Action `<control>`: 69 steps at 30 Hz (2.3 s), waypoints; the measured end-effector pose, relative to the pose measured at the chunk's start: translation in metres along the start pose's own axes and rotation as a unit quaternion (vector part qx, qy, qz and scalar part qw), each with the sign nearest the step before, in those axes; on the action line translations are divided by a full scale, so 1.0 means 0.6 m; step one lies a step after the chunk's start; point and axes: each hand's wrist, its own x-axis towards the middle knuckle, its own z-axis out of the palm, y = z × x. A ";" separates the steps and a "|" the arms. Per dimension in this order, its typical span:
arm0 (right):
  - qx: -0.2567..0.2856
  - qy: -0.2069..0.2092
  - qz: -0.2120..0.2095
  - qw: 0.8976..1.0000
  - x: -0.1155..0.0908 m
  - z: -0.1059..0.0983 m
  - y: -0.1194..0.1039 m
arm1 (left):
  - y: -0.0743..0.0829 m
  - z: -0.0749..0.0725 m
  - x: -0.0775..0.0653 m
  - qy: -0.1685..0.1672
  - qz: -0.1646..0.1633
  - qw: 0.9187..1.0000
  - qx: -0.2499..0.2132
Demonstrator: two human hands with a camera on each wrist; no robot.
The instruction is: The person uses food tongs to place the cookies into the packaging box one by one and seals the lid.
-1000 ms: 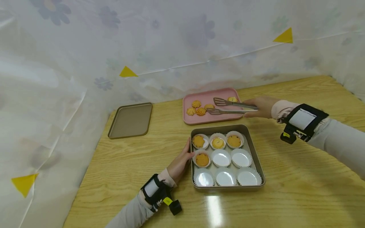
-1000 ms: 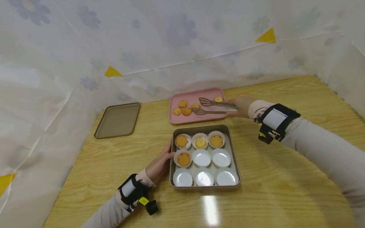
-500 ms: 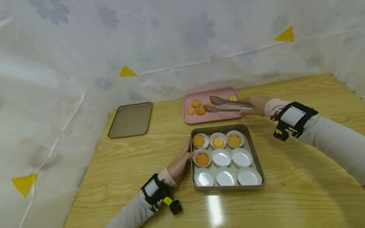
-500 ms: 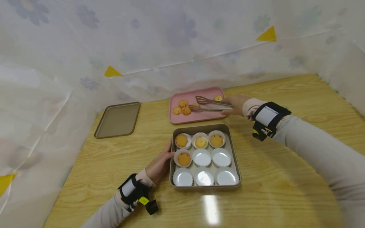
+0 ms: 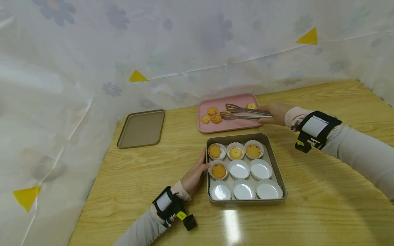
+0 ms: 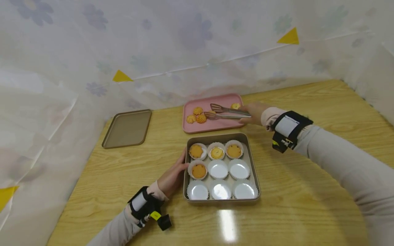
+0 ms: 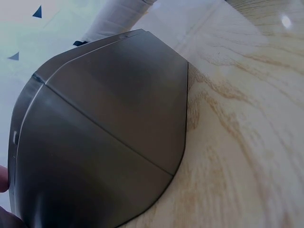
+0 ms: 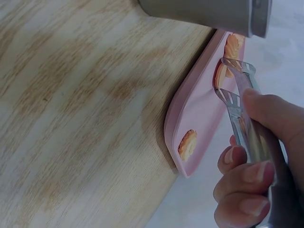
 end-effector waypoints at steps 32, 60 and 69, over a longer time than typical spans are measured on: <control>0.033 0.026 0.007 0.999 -0.074 -0.015 0.002 | -0.002 0.001 0.003 0.001 -0.008 1.000 -0.004; 0.027 0.070 -0.040 0.996 -0.178 -0.015 -0.041 | -0.002 0.000 0.000 0.000 -0.011 1.000 0.004; 0.017 0.074 -0.093 0.993 -0.205 -0.002 -0.049 | 0.001 0.005 0.006 0.012 -0.015 1.000 -0.024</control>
